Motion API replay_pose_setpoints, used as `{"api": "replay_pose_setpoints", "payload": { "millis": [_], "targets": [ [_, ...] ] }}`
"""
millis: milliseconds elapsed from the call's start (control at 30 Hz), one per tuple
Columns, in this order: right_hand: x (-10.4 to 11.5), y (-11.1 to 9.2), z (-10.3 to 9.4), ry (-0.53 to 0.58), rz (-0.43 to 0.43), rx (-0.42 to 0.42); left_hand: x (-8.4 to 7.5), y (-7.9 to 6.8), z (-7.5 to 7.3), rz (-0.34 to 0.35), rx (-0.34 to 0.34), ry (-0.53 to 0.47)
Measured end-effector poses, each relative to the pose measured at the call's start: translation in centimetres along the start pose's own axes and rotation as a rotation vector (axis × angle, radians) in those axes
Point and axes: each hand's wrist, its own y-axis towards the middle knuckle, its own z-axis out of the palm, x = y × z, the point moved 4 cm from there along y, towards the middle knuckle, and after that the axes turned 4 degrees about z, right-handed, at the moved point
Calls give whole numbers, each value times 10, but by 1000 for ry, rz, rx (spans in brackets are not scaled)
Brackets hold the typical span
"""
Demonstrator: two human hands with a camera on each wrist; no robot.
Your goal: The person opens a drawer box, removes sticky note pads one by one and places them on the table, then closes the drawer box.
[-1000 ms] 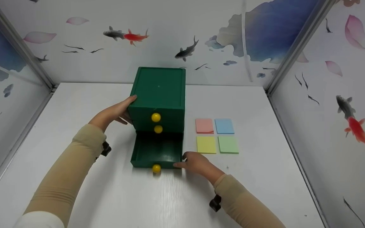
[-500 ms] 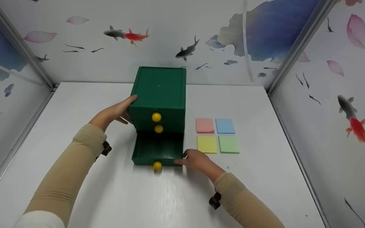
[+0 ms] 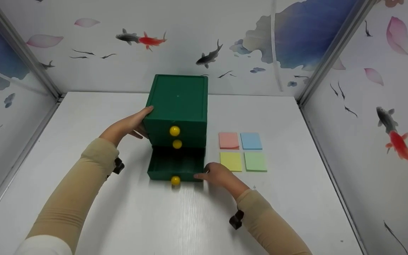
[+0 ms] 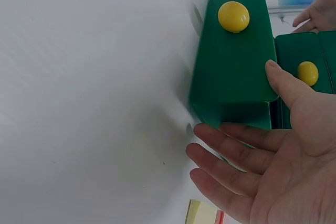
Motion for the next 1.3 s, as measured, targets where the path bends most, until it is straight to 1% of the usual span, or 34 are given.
{"api": "replay_pose_setpoints", "payload": {
  "millis": [167,433,667,1000,1300],
  "targets": [
    [1,2,-2,15,-2,-4,0,0,0,1,5,1],
    [-1,12,-7,111,-41,-15,1,1,1,-20,5,-8],
    [2,17,-11,133,-49,-38,2,2,0,0,6,2],
    [4,25,-15,166,8,-92,2,1,0,-1,8,8],
    [7,31,-16,184,1,-132,2,1,-1,-4,2,-3]
  ]
}}
